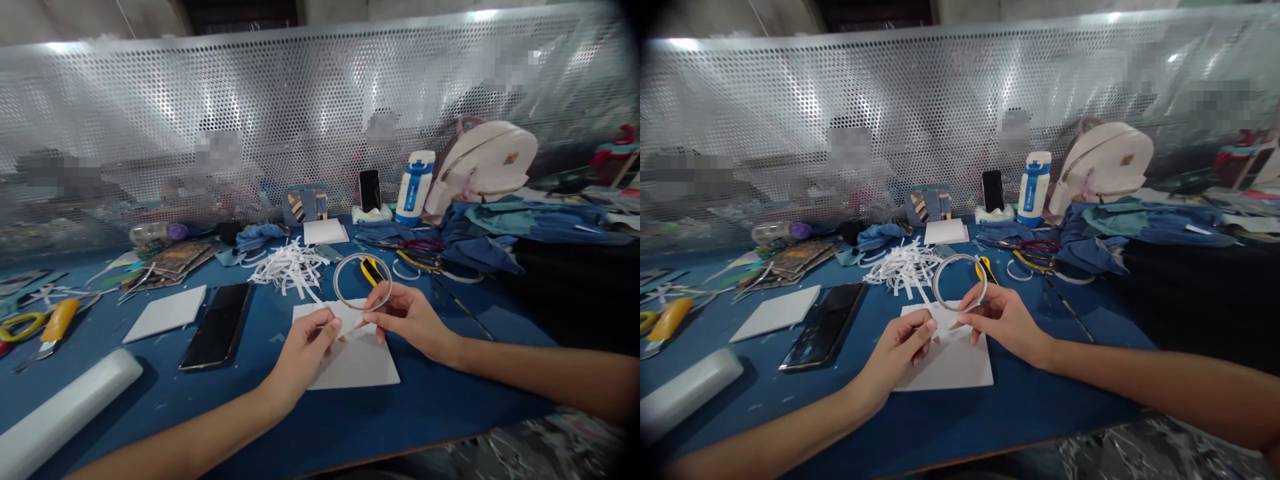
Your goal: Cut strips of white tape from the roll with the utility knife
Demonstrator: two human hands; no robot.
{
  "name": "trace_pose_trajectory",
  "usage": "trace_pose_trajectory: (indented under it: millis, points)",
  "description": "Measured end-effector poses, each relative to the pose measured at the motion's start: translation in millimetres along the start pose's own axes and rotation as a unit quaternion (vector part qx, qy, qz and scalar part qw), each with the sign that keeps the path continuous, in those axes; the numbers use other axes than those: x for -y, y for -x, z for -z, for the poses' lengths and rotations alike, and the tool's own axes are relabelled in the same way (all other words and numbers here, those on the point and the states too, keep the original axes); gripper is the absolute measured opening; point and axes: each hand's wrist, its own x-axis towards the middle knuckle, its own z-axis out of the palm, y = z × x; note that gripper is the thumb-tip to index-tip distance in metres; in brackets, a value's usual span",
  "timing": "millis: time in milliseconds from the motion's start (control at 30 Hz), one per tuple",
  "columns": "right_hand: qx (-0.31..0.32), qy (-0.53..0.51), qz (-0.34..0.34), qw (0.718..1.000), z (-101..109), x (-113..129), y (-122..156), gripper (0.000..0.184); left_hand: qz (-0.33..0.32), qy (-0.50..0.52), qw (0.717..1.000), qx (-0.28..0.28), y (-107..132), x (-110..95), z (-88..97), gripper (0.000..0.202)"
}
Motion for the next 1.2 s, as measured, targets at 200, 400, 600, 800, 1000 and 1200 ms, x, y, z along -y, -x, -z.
trace_pose_trajectory:
  millis: [200, 400, 600, 800, 1000, 1200]
  points:
    - [-0.009, 0.019, 0.02, 1.0, 0.1, -0.9, 2.9, 0.025, 0.04, 0.052, 0.998, -0.01, 1.0, 2.9, -1.2, 0.05]
    - [-0.016, 0.035, 0.043, 0.998, 1.2, -0.7, 4.7, 0.02, 0.051, 0.082, 0.995, -0.03, -1.0, 3.1, -1.9, 0.053]
    - [-0.015, 0.035, 0.075, 0.996, 1.6, -1.0, 6.0, 0.014, 0.05, 0.095, 0.993, -0.039, -0.1, 2.9, -2.3, 0.052]
    - [-0.022, 0.041, 0.078, 0.996, 3.2, 1.7, 5.8, 0.015, 0.049, 0.107, 0.991, -0.056, -1.0, 7.2, -0.1, 0.045]
    - [-0.04, 0.043, 0.077, 0.995, 3.1, 5.8, 1.0, 0.015, 0.049, 0.126, 0.99, -0.049, -3.6, 7.3, 0.8, 0.042]
    - [-0.043, 0.049, 0.067, 0.996, 4.3, 3.9, 1.0, 0.016, 0.065, 0.136, 0.988, -0.037, -1.8, 2.3, 0.3, 0.035]
